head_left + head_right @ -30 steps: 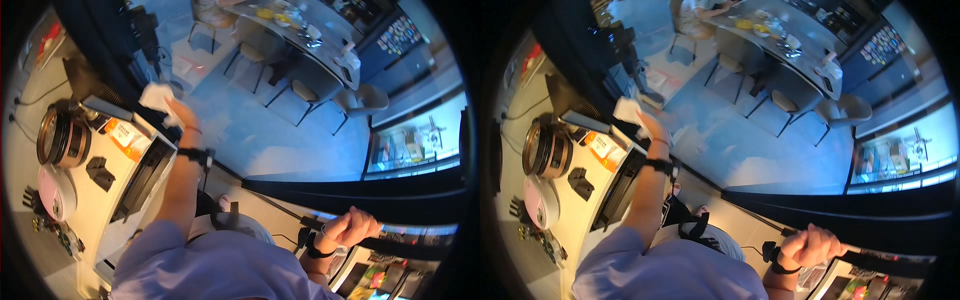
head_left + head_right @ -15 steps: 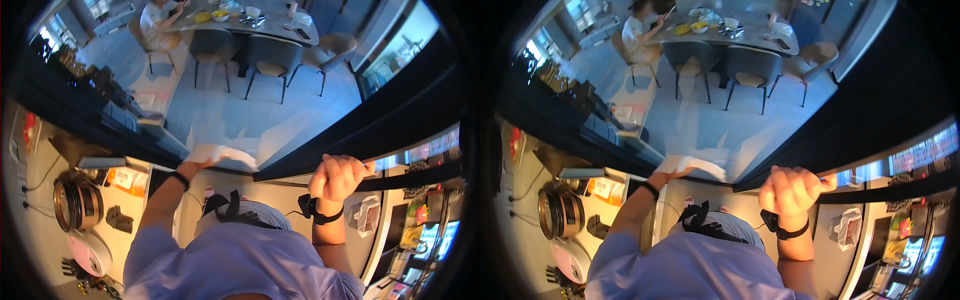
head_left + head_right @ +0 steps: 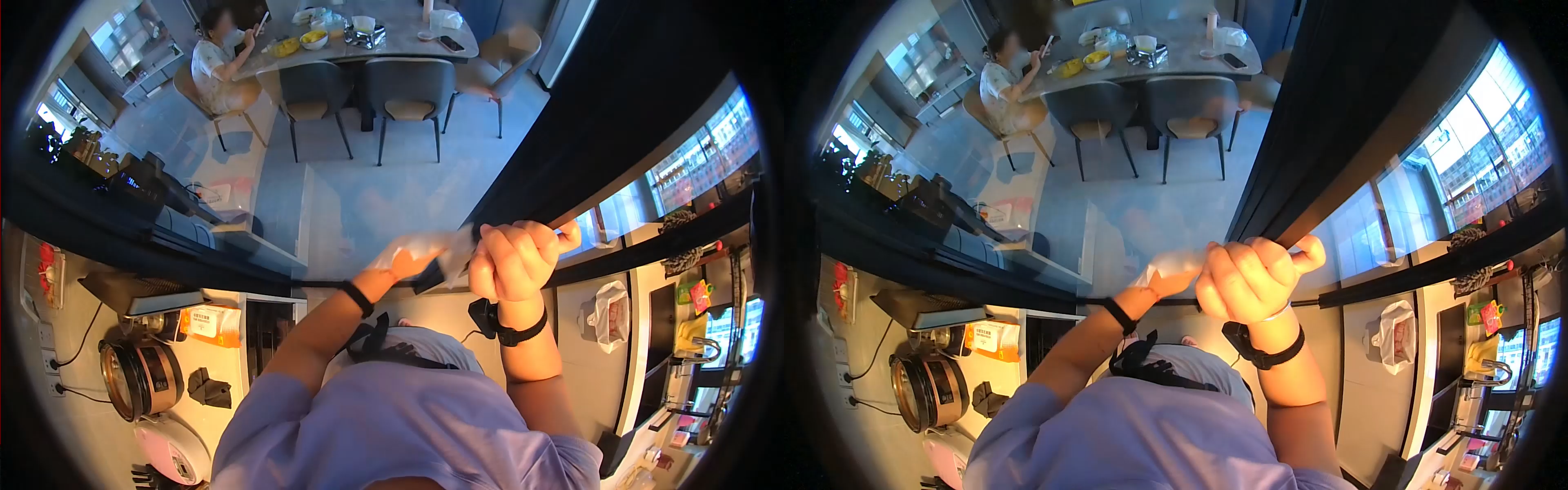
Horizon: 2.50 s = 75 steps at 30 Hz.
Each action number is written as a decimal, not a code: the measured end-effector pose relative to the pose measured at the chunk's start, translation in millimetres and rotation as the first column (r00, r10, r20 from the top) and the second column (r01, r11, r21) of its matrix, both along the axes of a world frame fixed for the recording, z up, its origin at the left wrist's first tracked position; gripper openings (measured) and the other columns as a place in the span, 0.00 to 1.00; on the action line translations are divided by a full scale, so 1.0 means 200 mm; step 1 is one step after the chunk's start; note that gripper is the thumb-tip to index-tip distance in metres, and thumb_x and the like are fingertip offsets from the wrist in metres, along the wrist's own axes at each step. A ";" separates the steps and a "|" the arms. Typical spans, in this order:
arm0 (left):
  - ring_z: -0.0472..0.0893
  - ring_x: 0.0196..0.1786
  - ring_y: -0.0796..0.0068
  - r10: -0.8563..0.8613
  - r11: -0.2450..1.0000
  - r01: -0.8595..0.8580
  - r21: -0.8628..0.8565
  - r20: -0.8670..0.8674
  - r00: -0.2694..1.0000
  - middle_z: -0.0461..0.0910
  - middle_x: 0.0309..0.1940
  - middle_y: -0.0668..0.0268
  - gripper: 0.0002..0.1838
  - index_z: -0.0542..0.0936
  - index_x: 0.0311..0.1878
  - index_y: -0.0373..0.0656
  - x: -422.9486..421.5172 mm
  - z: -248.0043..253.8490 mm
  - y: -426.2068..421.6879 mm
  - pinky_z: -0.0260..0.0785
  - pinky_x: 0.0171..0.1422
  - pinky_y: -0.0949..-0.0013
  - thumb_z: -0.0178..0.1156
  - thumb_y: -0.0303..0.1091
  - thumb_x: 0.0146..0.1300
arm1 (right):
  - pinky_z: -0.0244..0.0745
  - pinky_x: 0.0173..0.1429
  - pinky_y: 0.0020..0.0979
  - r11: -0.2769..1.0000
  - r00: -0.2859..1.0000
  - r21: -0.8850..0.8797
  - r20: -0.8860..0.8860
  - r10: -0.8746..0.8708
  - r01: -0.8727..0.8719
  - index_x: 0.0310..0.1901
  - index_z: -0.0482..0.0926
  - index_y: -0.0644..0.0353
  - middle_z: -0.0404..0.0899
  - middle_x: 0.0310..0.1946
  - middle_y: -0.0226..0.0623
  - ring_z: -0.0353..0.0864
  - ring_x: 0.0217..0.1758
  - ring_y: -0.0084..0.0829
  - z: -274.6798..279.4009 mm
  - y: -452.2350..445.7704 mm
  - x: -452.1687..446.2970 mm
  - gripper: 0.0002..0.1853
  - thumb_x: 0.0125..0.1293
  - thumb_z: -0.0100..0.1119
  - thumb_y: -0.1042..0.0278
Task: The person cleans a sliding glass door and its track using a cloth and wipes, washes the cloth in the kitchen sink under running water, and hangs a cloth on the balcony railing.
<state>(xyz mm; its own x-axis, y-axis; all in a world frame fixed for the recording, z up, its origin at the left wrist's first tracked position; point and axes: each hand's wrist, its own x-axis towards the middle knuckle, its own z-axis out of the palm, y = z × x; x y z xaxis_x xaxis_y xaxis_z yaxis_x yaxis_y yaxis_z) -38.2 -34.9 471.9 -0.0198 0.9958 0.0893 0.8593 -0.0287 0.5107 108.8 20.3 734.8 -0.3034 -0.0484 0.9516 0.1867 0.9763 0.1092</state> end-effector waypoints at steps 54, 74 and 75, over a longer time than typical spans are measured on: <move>0.69 0.57 0.79 0.390 0.664 0.252 0.704 -0.613 0.687 0.67 0.61 0.80 0.31 0.68 0.62 0.62 -0.17 1.29 -0.21 0.61 0.56 0.53 0.57 0.41 0.51 | 0.71 0.51 0.43 -0.369 0.575 -0.445 0.567 0.590 0.816 0.45 0.77 0.58 0.79 0.41 0.46 0.77 0.47 0.46 -1.52 -1.42 1.46 0.25 0.55 0.52 0.46; 0.56 0.56 0.30 0.872 0.432 -0.322 0.842 -0.300 0.386 0.53 0.53 0.25 0.29 0.61 0.61 0.34 -0.83 -0.22 -0.96 0.43 0.58 0.37 0.42 0.47 0.64 | 0.71 0.50 0.43 0.114 0.363 -0.525 0.714 0.599 0.844 0.46 0.76 0.59 0.80 0.39 0.47 0.78 0.46 0.47 -2.59 -1.69 1.76 0.25 0.56 0.51 0.47; 0.57 0.54 0.31 0.898 0.362 -0.325 0.874 -0.232 0.375 0.54 0.52 0.25 0.30 0.62 0.60 0.33 -0.83 -0.32 -0.92 0.43 0.58 0.36 0.42 0.48 0.64 | 0.71 0.50 0.43 0.475 0.274 -0.459 0.871 0.409 0.751 0.46 0.76 0.59 0.80 0.39 0.47 0.78 0.46 0.47 -2.69 -1.61 1.73 0.25 0.56 0.50 0.47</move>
